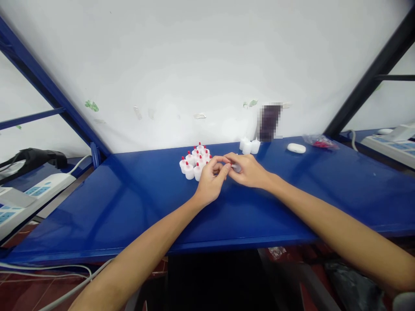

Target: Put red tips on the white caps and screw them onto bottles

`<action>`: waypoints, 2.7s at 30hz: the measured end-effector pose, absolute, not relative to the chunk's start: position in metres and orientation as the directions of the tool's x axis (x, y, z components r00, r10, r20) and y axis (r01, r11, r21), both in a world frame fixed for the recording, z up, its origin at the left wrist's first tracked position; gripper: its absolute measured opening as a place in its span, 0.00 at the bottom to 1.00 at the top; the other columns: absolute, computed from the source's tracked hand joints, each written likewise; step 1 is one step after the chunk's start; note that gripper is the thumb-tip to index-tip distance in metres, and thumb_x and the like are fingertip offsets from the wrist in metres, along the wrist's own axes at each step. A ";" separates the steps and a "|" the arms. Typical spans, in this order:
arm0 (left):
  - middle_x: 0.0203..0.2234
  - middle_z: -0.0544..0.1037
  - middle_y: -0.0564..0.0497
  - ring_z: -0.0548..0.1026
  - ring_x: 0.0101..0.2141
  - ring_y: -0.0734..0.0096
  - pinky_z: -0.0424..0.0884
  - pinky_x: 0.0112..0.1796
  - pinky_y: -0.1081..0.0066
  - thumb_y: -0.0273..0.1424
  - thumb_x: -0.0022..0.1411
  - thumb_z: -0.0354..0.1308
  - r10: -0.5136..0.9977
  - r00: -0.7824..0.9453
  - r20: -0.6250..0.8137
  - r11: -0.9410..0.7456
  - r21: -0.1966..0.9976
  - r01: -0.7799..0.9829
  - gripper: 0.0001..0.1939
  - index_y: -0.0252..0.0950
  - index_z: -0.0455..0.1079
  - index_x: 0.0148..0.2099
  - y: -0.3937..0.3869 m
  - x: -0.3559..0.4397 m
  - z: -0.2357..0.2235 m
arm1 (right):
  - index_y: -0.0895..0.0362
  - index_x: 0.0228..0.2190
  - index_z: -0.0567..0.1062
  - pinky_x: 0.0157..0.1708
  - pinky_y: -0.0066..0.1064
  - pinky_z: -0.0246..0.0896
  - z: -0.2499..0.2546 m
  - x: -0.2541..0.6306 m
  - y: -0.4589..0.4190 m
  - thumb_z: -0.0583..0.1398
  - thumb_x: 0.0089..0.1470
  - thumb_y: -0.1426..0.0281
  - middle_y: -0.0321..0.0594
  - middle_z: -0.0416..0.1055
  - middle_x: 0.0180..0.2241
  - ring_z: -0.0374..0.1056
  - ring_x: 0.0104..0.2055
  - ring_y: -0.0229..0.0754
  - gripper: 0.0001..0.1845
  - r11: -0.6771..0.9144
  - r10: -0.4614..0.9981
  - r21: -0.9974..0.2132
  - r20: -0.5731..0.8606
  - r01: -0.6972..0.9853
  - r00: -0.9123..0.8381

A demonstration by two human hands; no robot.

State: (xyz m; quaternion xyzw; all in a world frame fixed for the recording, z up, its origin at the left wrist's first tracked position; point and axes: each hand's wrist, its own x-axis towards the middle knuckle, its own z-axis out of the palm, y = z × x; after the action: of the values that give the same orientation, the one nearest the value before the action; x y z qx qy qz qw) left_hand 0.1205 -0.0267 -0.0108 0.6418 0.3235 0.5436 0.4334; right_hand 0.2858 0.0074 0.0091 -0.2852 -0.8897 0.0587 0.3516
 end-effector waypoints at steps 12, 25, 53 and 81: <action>0.19 0.60 0.60 0.59 0.21 0.79 0.55 0.24 0.77 0.40 0.65 0.60 0.857 0.161 0.489 -0.500 0.865 0.035 0.13 0.35 0.71 0.42 -0.025 0.120 -0.011 | 0.55 0.24 0.66 0.30 0.30 0.59 0.004 0.284 0.015 0.57 0.55 0.69 0.39 0.68 0.26 0.64 0.28 0.39 0.08 0.868 0.459 -0.229 0.707 0.440 -0.538; 0.21 0.68 0.55 0.65 0.23 0.77 0.61 0.26 0.75 0.41 0.71 0.51 0.822 0.255 0.509 -0.526 0.850 -0.001 0.17 0.33 0.73 0.46 -0.024 0.117 -0.012 | 0.53 0.24 0.61 0.25 0.29 0.46 0.011 0.285 0.007 0.52 0.58 0.61 0.32 0.60 0.19 0.56 0.20 0.36 0.14 0.762 0.627 -0.319 0.582 0.564 -0.518; 0.19 0.69 0.58 0.66 0.21 0.76 0.61 0.29 0.75 0.26 0.63 0.51 0.587 0.726 0.359 -0.795 0.426 0.432 0.09 0.37 0.73 0.40 -0.042 0.116 -0.014 | 0.55 0.35 0.67 0.30 0.33 0.56 0.011 0.294 0.020 0.50 0.64 0.63 0.36 0.67 0.25 0.62 0.26 0.41 0.11 0.661 0.719 -0.446 0.606 0.604 -0.340; 0.44 0.72 0.46 0.71 0.42 0.61 0.67 0.46 0.63 0.32 0.69 0.48 0.573 0.746 0.339 -0.819 0.250 0.516 0.19 0.37 0.65 0.60 -0.040 0.124 -0.015 | 0.57 0.35 0.75 0.30 0.32 0.53 0.003 0.320 0.054 0.58 0.57 0.57 0.36 0.69 0.20 0.64 0.25 0.43 0.16 0.340 0.916 -0.358 0.333 0.869 -0.221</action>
State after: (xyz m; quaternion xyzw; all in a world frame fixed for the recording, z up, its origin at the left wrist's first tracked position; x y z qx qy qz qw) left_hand 0.1235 -0.0398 -0.0151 0.9317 0.2923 0.2040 0.0703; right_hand 0.3205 0.0541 0.0033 -0.5724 -0.7800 0.0474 0.2486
